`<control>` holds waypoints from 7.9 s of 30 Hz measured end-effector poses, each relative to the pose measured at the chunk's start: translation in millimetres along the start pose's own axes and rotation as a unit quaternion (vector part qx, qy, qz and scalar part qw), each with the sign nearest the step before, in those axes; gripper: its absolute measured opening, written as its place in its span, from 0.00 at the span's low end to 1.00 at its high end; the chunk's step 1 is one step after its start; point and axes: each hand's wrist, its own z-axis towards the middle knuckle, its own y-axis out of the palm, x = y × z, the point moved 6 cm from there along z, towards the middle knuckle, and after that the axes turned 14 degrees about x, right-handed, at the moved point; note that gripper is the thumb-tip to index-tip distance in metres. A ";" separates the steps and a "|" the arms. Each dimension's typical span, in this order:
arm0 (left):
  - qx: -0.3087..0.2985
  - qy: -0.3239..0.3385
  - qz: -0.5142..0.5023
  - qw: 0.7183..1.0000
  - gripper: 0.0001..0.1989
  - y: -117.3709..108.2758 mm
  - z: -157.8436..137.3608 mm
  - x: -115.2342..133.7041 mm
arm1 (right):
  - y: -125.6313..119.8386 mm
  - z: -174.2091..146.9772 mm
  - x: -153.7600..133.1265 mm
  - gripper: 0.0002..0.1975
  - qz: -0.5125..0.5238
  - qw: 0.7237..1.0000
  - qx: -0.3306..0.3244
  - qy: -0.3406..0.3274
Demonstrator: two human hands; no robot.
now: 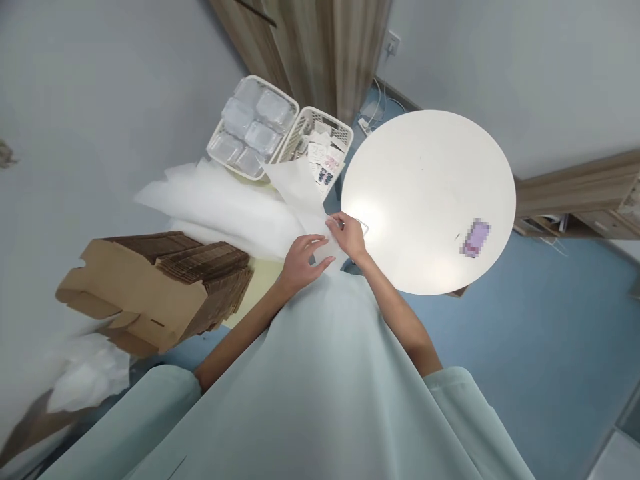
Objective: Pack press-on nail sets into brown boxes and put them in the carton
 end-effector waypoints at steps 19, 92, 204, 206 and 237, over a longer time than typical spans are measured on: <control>-0.123 -0.469 -0.191 0.854 0.25 277.5 10.1 -2.6 | -194.4 -35.3 215.8 0.21 0.181 0.943 0.215 0.178; -0.326 0.118 0.328 0.879 0.34 228.2 83.9 -68.0 | -262.4 -32.2 342.7 0.11 -0.075 0.878 0.361 0.306; -0.454 0.290 0.150 0.829 0.32 323.4 -37.6 0.8 | -168.0 -74.7 303.9 0.11 -0.065 0.920 0.203 0.327; -0.459 0.295 0.159 0.823 0.37 320.8 -38.0 0.7 | -166.7 -75.6 308.0 0.10 -0.028 0.917 0.206 0.340; -0.373 -0.014 0.131 0.918 0.16 325.8 18.6 3.8 | -196.9 -66.5 287.4 0.17 -0.163 0.980 0.079 0.080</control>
